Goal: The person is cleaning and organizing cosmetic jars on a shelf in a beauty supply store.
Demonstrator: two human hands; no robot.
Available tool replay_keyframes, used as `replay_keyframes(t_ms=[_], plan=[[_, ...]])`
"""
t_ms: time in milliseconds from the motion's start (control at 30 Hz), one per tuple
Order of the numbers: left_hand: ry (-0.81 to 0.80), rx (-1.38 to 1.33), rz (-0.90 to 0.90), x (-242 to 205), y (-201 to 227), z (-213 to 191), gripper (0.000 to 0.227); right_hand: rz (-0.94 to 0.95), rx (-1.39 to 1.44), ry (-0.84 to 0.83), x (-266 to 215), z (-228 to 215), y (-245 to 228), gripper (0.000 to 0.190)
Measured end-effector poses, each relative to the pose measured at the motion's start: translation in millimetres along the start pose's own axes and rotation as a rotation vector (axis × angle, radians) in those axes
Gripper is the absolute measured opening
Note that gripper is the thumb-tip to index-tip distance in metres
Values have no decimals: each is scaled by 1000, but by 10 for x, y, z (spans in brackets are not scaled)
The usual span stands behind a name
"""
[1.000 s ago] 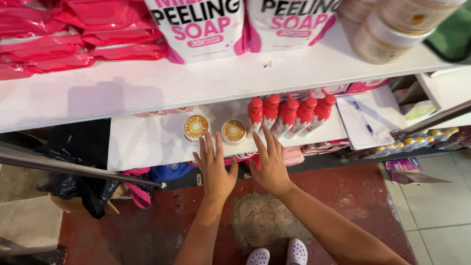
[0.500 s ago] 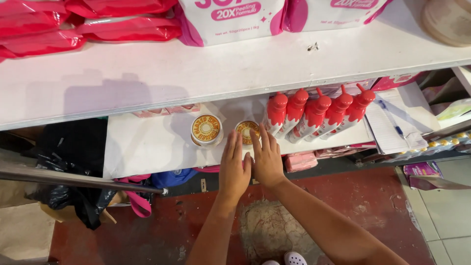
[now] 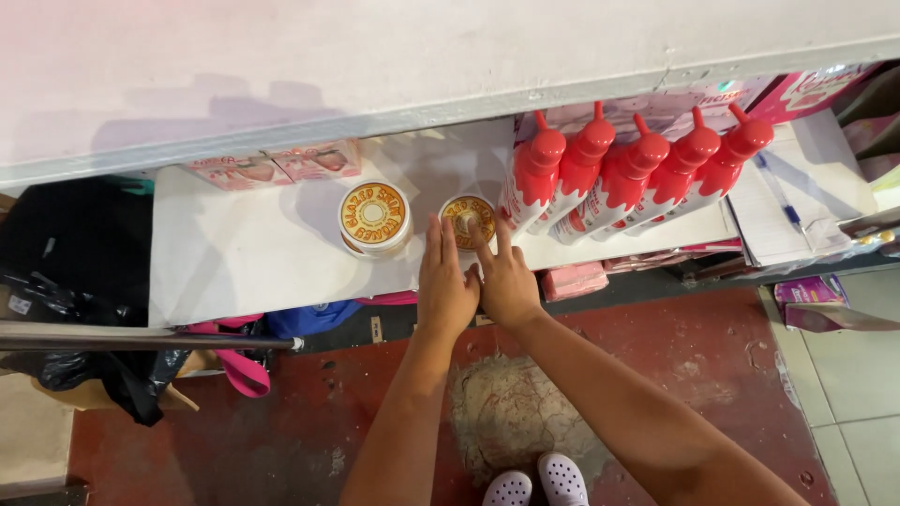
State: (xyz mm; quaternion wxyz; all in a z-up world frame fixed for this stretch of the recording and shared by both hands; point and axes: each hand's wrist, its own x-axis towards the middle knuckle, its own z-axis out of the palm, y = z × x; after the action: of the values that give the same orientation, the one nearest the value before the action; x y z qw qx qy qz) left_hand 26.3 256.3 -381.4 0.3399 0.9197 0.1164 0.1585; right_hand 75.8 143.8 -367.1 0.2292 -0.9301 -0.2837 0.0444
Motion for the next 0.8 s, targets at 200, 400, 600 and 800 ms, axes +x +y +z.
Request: replay_keyframes(t_ms=[200,400,600,800], plan=[[-50,-507,-287,46,-247,338,108,-121,175,81,56,403,292,89],[-17,-641,-362,-3,-180,311,100,-184,311,264,29,627,322,83],[173,-728,-241,-392,-253,528,91,-175,321,355,-216,531,216,76],[332,-658,-114,-575,662,-84,87,-162,306,449,-636,-275,-226,72]])
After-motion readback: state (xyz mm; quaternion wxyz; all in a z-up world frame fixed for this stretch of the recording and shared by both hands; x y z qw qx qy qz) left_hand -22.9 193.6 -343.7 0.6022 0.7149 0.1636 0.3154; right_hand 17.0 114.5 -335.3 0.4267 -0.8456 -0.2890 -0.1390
